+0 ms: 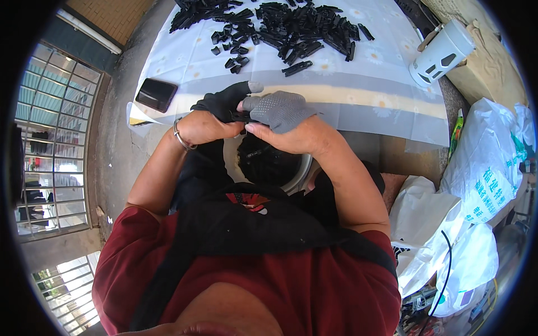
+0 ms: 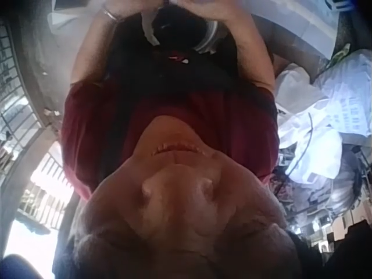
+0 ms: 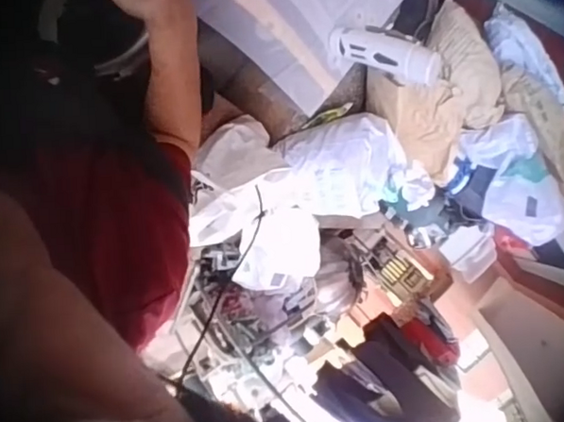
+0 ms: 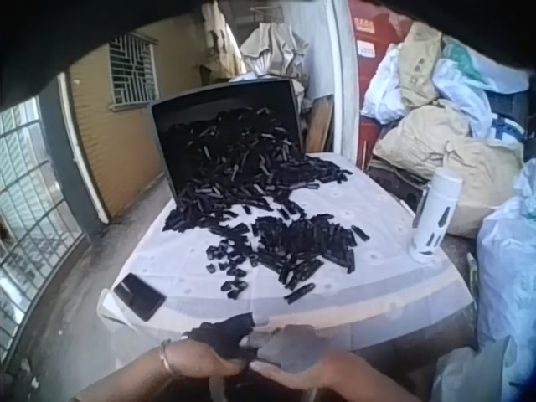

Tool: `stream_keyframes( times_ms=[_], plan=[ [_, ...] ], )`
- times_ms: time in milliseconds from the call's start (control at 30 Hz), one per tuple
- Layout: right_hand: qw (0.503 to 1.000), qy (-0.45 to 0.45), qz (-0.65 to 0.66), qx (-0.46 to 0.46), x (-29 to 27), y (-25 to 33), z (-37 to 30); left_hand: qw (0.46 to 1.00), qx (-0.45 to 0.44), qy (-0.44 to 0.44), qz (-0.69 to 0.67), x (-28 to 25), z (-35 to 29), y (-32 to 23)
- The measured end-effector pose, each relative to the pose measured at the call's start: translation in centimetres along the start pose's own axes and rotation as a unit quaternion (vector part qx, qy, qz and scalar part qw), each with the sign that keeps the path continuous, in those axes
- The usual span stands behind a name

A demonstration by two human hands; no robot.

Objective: Inspecting and sorting small black plastic components from a pile into a container at a workstation.

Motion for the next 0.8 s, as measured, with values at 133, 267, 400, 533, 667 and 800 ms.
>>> stream_keyframes(
  times_ms=[133, 267, 400, 533, 667, 800],
  plan=[
    [0.989, 0.067, 0.119, 0.064, 0.3, 0.1, -0.3, 0.995, 0.05, 0.03, -0.082, 0.7, -0.1, 1.1],
    [0.986, 0.051, 0.129, 0.087, 0.4, 0.1, -0.2, 0.963, -0.032, 0.075, -0.256, 1.0, -0.2, 1.8],
    [0.992, 0.056, 0.093, 0.067, 0.6, 0.2, -0.3, 0.975, -0.053, 0.083, -0.199, 1.3, -0.5, 2.6],
    [0.994, 0.06, 0.074, 0.051, 0.7, 0.4, -0.4, 0.94, -0.033, 0.094, -0.325, 1.6, -0.6, 2.9],
    [0.995, 0.069, 0.068, 0.032, 0.9, 0.4, -0.1, 0.911, 0.044, 0.067, -0.405, 1.8, -0.7, 2.4],
    [0.994, -0.062, -0.012, 0.09, 0.8, 0.4, 0.5, 0.938, -0.142, 0.001, -0.316, 2.1, -1.1, 4.3]
  ],
)
Point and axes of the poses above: each hand's wrist, its own z-axis towards the middle knuckle, its own x-axis out of the palm, y = z × x, the point moved 3 cm from there along z, towards the middle knuckle
